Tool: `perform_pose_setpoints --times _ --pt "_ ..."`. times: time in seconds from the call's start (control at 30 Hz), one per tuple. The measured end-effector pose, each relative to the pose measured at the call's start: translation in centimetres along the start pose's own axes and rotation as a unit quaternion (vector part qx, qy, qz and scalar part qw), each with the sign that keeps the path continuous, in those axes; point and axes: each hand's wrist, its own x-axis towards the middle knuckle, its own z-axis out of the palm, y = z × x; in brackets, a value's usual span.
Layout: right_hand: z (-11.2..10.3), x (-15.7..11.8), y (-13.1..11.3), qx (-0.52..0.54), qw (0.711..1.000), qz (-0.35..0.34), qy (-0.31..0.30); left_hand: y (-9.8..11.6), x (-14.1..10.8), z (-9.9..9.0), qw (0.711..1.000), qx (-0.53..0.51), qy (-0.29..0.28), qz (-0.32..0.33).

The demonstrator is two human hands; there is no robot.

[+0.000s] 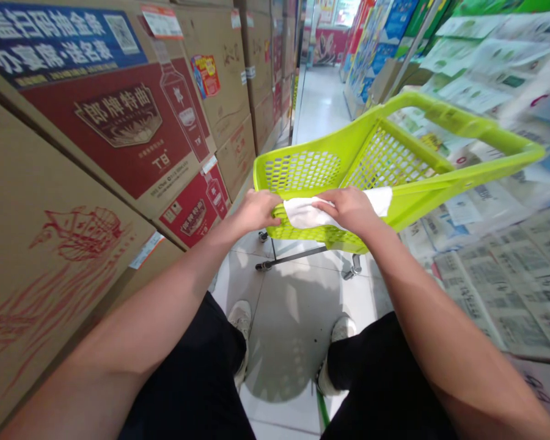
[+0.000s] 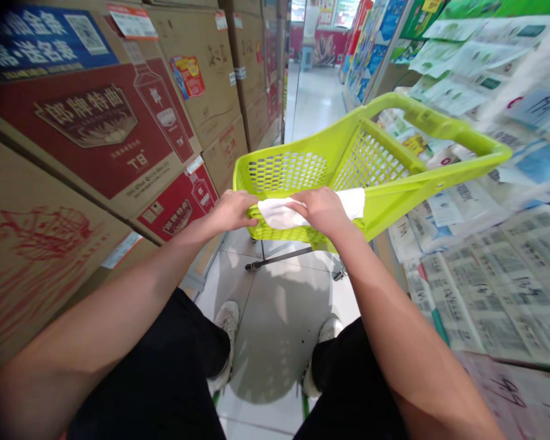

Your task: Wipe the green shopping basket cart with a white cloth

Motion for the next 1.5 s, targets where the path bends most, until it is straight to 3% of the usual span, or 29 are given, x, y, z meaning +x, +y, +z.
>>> perform_pose_setpoints --times 0.23,0.4,0.53,0.87,1.03,1.33,1.5 --pt "0.6 0.3 -2.6 -0.065 0.993 0.096 0.035 1.9 0.1 -0.1 0.999 0.012 -0.003 -0.031" --pt "0.1 0.1 -3.0 -0.062 0.995 0.078 0.010 1.4 -0.1 -0.2 1.000 -0.003 -0.003 -0.001" --pt "-0.5 -0.4 -2.6 -0.053 0.996 0.070 -0.007 0.4 -0.2 -0.1 1.000 -0.012 0.004 0.011" --pt "-2.9 -1.9 0.3 -0.059 0.990 0.127 -0.024 -1.6 0.0 0.3 0.999 -0.030 0.013 0.027" --pt "-3.5 -3.2 2.0 -0.067 0.989 0.132 -0.002 -2.1 0.2 0.7 0.999 -0.024 0.026 0.019" --pt "-2.7 -4.2 1.0 -0.087 0.986 0.141 0.031 -0.7 0.4 0.5 0.999 -0.037 0.015 0.022" --pt "-1.7 -3.5 -0.9 -0.056 0.991 0.117 0.029 0.6 0.2 0.0 0.999 -0.035 0.005 0.029"
